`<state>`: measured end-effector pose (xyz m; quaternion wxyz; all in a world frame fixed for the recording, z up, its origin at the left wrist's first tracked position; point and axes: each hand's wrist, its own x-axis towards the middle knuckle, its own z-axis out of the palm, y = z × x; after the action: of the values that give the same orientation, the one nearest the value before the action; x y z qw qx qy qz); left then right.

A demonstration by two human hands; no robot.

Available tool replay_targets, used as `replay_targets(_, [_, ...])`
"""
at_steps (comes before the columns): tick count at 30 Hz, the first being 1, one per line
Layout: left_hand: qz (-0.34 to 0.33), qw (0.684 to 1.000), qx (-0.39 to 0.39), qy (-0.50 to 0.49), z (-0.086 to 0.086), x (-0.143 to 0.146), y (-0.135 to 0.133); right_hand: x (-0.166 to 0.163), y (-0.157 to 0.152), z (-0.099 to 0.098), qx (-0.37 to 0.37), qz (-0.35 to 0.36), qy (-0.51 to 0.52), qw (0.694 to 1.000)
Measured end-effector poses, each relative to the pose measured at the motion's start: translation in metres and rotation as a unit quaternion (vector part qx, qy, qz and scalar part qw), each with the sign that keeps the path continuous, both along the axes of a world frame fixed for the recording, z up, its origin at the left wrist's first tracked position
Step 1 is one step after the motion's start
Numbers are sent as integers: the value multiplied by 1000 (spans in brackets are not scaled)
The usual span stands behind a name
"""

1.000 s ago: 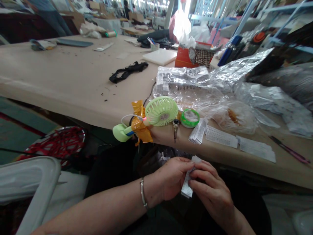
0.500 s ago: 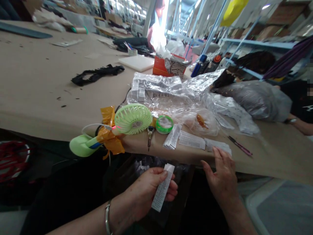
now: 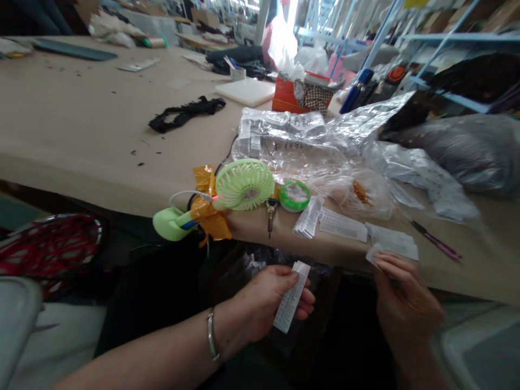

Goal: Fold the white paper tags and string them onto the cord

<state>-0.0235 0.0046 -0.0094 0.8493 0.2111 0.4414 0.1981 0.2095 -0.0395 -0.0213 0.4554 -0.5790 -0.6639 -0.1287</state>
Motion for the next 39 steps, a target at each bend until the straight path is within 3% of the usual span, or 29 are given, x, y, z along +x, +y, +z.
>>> replay_targets(4, [41,998,-9,-47,-4,0,-1,-70,-11,-1,-51,214,-3,976])
replay_targets(7, [94,994,-10,-55,-8,-2,0,-102,-13,-11,-66,257,-39,963])
replay_targets(11, [118,991,-18,-60,-10,-6,0,-107,-10,-21,-69,262,-54,961])
replay_targets(18, [102,989,-20,-107,-12,-9,-4,-102,-9,-20,-72,283,-64,954])
replay_targets(23, [88,992,-15,-86,-15,-10,-6,-103,-14,-24,-94,301,-57,947])
replay_targets(28, [48,994,-14,-93,-12,-16,-2,-93,-17,-24,-104,274,63,954])
replay_targets(31, [-13,995,-10,-102,-8,-20,-1,-83,-12,-28,-179,190,219,940])
replay_targets(35, [-47,991,8,-126,-7,-23,-3,-77,0,-30,-320,182,348,862])
replay_targets(37, [-51,991,21,-120,-8,-23,-5,-78,4,-26,-323,190,321,870])
replay_targets(39, [-50,992,30,-110,-8,-23,-6,-82,5,-20,-306,194,238,901])
